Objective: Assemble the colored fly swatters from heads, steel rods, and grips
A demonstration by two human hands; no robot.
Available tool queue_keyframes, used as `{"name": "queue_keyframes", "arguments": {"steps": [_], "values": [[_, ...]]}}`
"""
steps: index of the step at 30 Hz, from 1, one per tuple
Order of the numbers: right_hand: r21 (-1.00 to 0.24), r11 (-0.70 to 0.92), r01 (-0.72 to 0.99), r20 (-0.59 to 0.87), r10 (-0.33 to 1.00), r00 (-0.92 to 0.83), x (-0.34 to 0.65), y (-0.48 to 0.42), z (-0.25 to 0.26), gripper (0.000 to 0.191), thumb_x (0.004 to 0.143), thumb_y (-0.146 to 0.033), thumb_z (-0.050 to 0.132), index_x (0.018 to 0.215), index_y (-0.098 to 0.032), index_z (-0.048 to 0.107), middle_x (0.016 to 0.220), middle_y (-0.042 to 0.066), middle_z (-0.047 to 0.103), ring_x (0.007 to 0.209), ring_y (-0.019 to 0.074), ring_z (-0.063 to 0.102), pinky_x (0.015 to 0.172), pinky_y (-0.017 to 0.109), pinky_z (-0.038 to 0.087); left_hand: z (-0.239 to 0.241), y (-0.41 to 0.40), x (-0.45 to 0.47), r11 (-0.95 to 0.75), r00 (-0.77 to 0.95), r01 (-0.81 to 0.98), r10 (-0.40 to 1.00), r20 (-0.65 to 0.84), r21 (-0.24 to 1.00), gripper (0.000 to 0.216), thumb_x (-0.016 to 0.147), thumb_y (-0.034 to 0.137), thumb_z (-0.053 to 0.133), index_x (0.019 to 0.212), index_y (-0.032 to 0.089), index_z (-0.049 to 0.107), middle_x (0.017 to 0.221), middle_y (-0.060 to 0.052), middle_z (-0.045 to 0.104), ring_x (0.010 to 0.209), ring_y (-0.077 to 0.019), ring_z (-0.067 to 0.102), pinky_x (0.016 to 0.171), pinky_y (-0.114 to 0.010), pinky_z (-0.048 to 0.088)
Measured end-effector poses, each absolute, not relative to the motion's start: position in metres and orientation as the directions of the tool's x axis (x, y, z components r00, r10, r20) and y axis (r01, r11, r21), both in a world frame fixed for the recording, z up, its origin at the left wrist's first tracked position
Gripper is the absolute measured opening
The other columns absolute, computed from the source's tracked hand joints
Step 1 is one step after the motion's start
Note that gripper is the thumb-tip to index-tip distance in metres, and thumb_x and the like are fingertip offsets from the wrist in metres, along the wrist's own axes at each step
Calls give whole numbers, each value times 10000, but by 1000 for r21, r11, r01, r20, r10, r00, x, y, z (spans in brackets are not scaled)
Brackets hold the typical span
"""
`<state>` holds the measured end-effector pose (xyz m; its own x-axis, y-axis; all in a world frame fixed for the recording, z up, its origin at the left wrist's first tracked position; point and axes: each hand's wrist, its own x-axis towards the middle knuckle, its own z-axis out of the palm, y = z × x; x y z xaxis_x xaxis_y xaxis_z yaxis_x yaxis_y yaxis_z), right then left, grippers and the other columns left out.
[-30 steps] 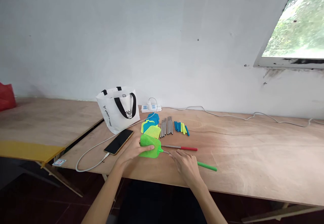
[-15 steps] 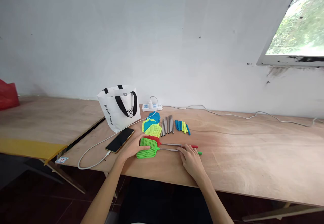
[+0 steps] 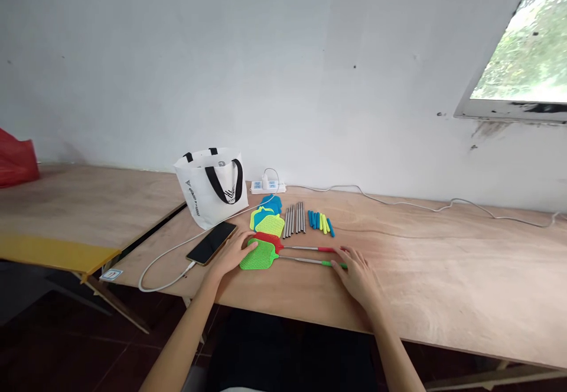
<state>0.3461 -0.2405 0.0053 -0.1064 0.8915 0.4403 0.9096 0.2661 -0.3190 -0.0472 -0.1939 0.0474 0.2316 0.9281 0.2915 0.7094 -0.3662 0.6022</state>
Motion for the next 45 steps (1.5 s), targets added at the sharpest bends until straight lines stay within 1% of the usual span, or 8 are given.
{"name": "queue_keyframes", "arguments": {"steps": [3, 7, 10, 13, 17, 23, 37, 45], "values": [[-373, 230, 899, 422, 905, -56, 358, -237, -1, 431, 1001, -519, 430, 1309, -268, 599, 1301, 94, 621, 1196, 268, 592, 987, 439, 459, 44, -194, -45, -352, 213, 747, 931, 298, 564, 293, 952, 412, 562, 1174, 224, 598, 1248, -102, 630, 1223, -301, 565, 1011, -420, 429], [-385, 212, 898, 429, 903, -29, 357, -236, -7, 418, 998, -537, 417, 1227, -227, 577, 1226, 105, 629, 1141, 266, 607, 950, 420, 461, 42, -193, -42, -255, 121, 810, 954, 276, 528, 281, 957, 448, 551, 1069, 192, 581, 1063, -111, 662, 1067, -319, 624, 906, -417, 451], [-338, 104, 935, 435, 899, 57, 357, -237, -8, 351, 1029, -447, 353, 1155, -221, 591, 1177, 113, 647, 1107, 267, 609, 936, 429, 436, 43, -192, -44, -262, 139, 806, 955, 260, 531, 267, 995, 447, 478, 972, 201, 581, 973, -95, 672, 982, -300, 642, 858, -394, 448], [-235, -26, 972, 453, 881, 133, 358, -240, -9, 350, 1042, -322, 290, 1162, -231, 606, 1205, 124, 651, 1118, 281, 596, 942, 451, 392, 44, -191, -47, -313, 195, 776, 945, 264, 547, 246, 1012, 409, 444, 924, 219, 574, 935, -69, 670, 910, -259, 642, 787, -346, 443], [-125, 5, 992, 444, 895, 51, 358, -243, -11, 351, 1026, -214, 302, 1225, -235, 591, 1246, 101, 653, 1112, 253, 595, 956, 415, 365, 43, -190, -48, -338, 207, 799, 931, 301, 497, 186, 994, 373, 476, 916, 226, 559, 919, -51, 649, 874, -242, 626, 742, -327, 429], [-72, 6, 997, 477, 878, 29, 359, -241, -14, 315, 1018, -198, 356, 1213, -244, 599, 1220, 89, 665, 1088, 244, 594, 936, 392, 364, 39, -188, -49, -345, 206, 799, 927, 314, 493, 166, 990, 362, 476, 947, 228, 563, 939, -49, 639, 881, -242, 623, 770, -339, 441], [-43, 11, 999, 505, 863, 12, 361, -239, -19, 323, 1012, -200, 368, 1241, -237, 593, 1201, 95, 664, 1058, 251, 590, 924, 402, 364, 38, -186, -51, -384, 219, 789, 905, 364, 480, 168, 982, 361, 494, 910, 229, 568, 889, -38, 631, 824, -230, 617, 730, -329, 440], [-58, 9, 998, 496, 868, 21, 358, -241, -13, 309, 1022, -208, 372, 1217, -240, 609, 1213, 87, 667, 1066, 246, 597, 920, 396, 373, 36, -185, -52, -366, 216, 792, 917, 336, 489, 197, 989, 391, 466, 939, 226, 560, 922, -48, 626, 848, -237, 615, 758, -346, 451]]}}
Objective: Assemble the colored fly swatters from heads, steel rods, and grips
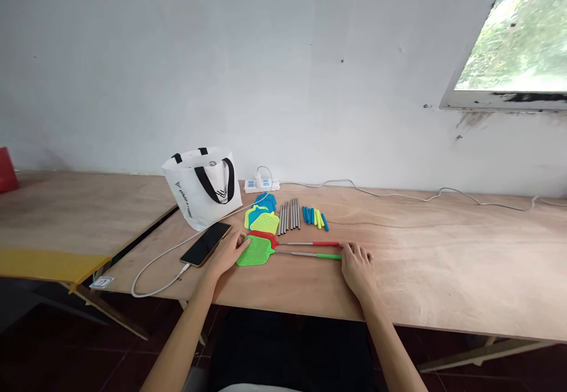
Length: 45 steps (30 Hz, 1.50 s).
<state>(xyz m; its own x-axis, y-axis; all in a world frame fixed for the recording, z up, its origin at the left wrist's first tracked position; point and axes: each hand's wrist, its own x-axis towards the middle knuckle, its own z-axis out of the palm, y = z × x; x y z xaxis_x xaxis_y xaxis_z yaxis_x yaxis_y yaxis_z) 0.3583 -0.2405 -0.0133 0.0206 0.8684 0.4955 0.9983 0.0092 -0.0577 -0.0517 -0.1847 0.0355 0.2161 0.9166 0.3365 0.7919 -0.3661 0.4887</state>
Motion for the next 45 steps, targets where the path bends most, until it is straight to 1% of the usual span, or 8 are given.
{"name": "queue_keyframes", "arguments": {"steps": [11, 14, 18, 23, 30, 34, 40, 45], "values": [[-41, 1, 999, 505, 863, 20, 358, -240, -15, 302, 1025, -198, 378, 1222, -240, 602, 1214, 91, 670, 1080, 243, 597, 927, 389, 364, 37, -186, -52, -369, 215, 796, 913, 345, 480, 201, 984, 393, 466, 928, 231, 571, 908, -47, 638, 839, -237, 621, 734, -343, 452], [-38, 1, 999, 507, 862, 19, 358, -239, -16, 294, 1015, -189, 394, 1206, -241, 612, 1202, 89, 671, 1063, 241, 596, 919, 388, 364, 36, -185, -52, -361, 216, 803, 918, 334, 474, 212, 992, 405, 460, 933, 234, 570, 896, -39, 638, 825, -234, 624, 747, -345, 455], [-47, 10, 999, 510, 860, 16, 359, -240, -16, 305, 1016, -196, 380, 1208, -238, 612, 1206, 88, 666, 1059, 240, 593, 925, 395, 365, 35, -184, -52, -366, 224, 803, 916, 332, 470, 214, 1000, 411, 448, 949, 234, 558, 885, -40, 636, 854, -240, 624, 783, -351, 459], [-57, 18, 998, 501, 866, 13, 360, -239, -17, 327, 1010, -194, 357, 1211, -234, 611, 1209, 98, 666, 1062, 247, 587, 930, 404, 367, 35, -184, -52, -360, 223, 805, 920, 322, 472, 217, 998, 409, 446, 921, 233, 547, 882, -45, 628, 842, -246, 619, 760, -356, 455], [-68, 18, 998, 502, 865, 19, 360, -239, -17, 329, 1010, -205, 354, 1231, -239, 595, 1213, 99, 666, 1072, 250, 586, 934, 406, 366, 36, -185, -52, -368, 226, 803, 916, 332, 469, 216, 999, 406, 443, 927, 235, 553, 895, -50, 630, 856, -250, 622, 768, -360, 458], [-62, 19, 998, 500, 866, 14, 360, -239, -17, 327, 1015, -195, 350, 1224, -244, 597, 1214, 93, 663, 1064, 245, 591, 937, 403, 362, 35, -185, -51, -353, 217, 809, 922, 320, 469, 221, 1002, 415, 438, 936, 238, 552, 897, -45, 630, 849, -248, 625, 766, -357, 458], [-53, 13, 999, 499, 866, 15, 361, -238, -19, 316, 1012, -205, 371, 1243, -245, 583, 1219, 93, 663, 1065, 245, 586, 930, 395, 355, 34, -184, -52, -373, 226, 800, 913, 339, 470, 206, 1001, 394, 449, 934, 229, 554, 885, -47, 629, 837, -240, 619, 761, -347, 453], [-53, 17, 998, 510, 860, 13, 360, -238, -19, 323, 1018, -208, 353, 1246, -243, 579, 1222, 93, 664, 1067, 247, 583, 935, 397, 344, 35, -184, -52, -377, 229, 800, 911, 343, 467, 219, 1002, 399, 442, 922, 231, 559, 895, -49, 626, 842, -240, 619, 761, -346, 455]]}}
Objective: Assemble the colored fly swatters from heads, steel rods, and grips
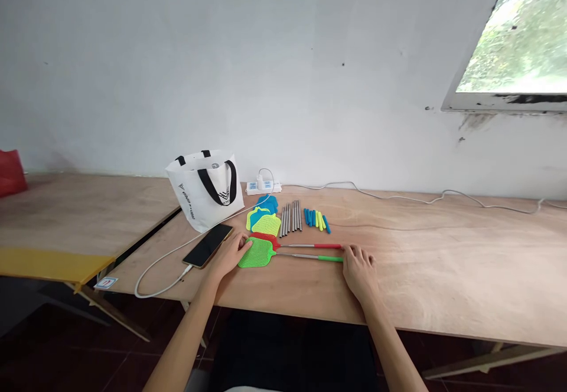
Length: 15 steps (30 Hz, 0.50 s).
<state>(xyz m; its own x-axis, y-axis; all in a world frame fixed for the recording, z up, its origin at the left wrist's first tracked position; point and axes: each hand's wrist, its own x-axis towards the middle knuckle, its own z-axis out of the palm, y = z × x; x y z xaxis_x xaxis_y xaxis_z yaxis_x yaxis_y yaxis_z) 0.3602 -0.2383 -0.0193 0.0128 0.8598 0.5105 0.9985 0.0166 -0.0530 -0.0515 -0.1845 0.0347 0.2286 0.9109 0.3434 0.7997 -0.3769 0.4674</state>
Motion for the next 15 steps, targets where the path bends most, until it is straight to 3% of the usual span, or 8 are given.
{"name": "queue_keyframes", "arguments": {"steps": [15], "values": [[-80, 16, 997, 493, 870, 26, 358, -239, -15, 343, 1010, -210, 344, 1237, -226, 601, 1214, 110, 673, 1065, 257, 590, 943, 422, 371, 34, -183, -52, -366, 220, 801, 916, 334, 475, 219, 993, 404, 445, 927, 232, 562, 877, -50, 625, 844, -249, 611, 767, -364, 459]]}}
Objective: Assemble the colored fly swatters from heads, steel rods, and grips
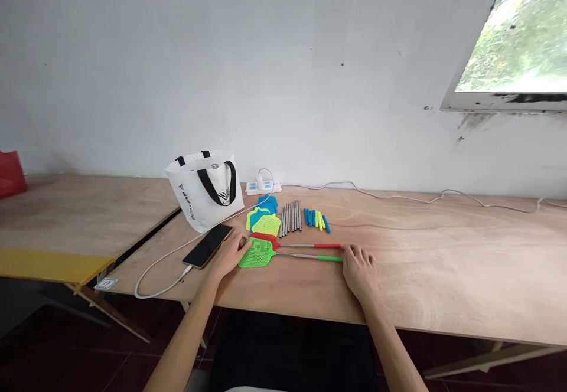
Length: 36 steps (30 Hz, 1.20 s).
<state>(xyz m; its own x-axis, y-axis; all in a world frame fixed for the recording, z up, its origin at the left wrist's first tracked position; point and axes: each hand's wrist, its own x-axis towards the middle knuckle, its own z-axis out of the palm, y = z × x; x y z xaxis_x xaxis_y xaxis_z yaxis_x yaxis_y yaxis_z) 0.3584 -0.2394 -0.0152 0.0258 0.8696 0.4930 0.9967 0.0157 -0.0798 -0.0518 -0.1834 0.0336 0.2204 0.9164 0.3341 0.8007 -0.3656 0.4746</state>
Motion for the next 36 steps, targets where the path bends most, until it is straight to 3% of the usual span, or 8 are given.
{"name": "queue_keyframes", "arguments": {"steps": [6, 9, 12, 19, 25, 27, 31, 36], "values": [[-247, 60, 967, 426, 903, 53, 350, -243, -5, 432, 1050, -316, 246, 1323, -275, 578, 1313, 102, 649, 1188, 253, 582, 1029, 485, 374, 36, -186, -51, -371, 222, 796, 914, 339, 479, 218, 991, 402, 447, 928, 234, 571, 897, -51, 640, 869, -246, 622, 779, -355, 463], [-251, 144, 957, 352, 935, -48, 344, -246, 3, 453, 1055, -444, 260, 1411, -342, 520, 1451, 84, 559, 1310, 267, 522, 1091, 560, 331, 39, -186, -50, -359, 220, 787, 923, 315, 502, 238, 987, 417, 453, 908, 234, 584, 855, -43, 643, 844, -244, 628, 730, -341, 455], [-256, 211, 944, 329, 937, -120, 341, -249, 11, 418, 1032, -527, 344, 1322, -359, 594, 1426, 69, 561, 1294, 275, 532, 1079, 549, 355, 39, -187, -49, -334, 193, 769, 934, 301, 545, 256, 970, 443, 485, 879, 232, 597, 870, -48, 665, 844, -246, 641, 700, -334, 448], [-354, 348, 868, 388, 899, -202, 339, -248, 16, 273, 1014, -431, 452, 1060, -306, 691, 1275, 59, 605, 1201, 246, 570, 1055, 447, 426, 39, -187, -48, -299, 192, 697, 954, 232, 652, 244, 927, 472, 544, 919, 230, 514, 899, -42, 661, 814, -236, 650, 703, -334, 480], [-293, 416, 861, 415, 867, -277, 328, -252, 20, 228, 1032, -371, 415, 993, -274, 617, 1246, 49, 641, 1138, 223, 596, 1130, 528, 341, 40, -187, -39, -274, 75, 582, 956, 285, 766, 256, 947, 465, 540, 1025, 235, 459, 962, -52, 668, 921, -250, 675, 772, -345, 505], [-295, 442, 847, 419, 857, -301, 319, -256, 27, 247, 1042, -348, 389, 977, -267, 613, 1163, 49, 671, 1087, 217, 612, 1117, 513, 360, 39, -186, -33, -248, 32, 528, 961, 273, 812, 298, 963, 495, 524, 1083, 232, 452, 1003, -66, 674, 953, -249, 676, 800, -352, 511], [-364, 490, 792, 450, 837, -312, 293, -265, 40, 262, 1055, -338, 383, 1110, -270, 630, 1103, 67, 693, 1039, 228, 631, 936, 389, 493, 40, -188, -18, -241, -7, 289, 967, 254, 926, 394, 960, 565, 517, 1157, 233, 433, 1127, -92, 660, 1048, -236, 659, 883, -358, 508], [-272, 524, 808, 546, 775, -319, 276, -265, 37, 305, 1066, -356, 393, 1115, -265, 679, 1031, 65, 691, 962, 228, 638, 842, 353, 494, 41, -195, 1, -167, -8, 52, 986, 167, 985, 510, 897, 595, 618, 1234, 235, 486, 1156, -87, 667, 1083, -257, 651, 935, -373, 501]]}}
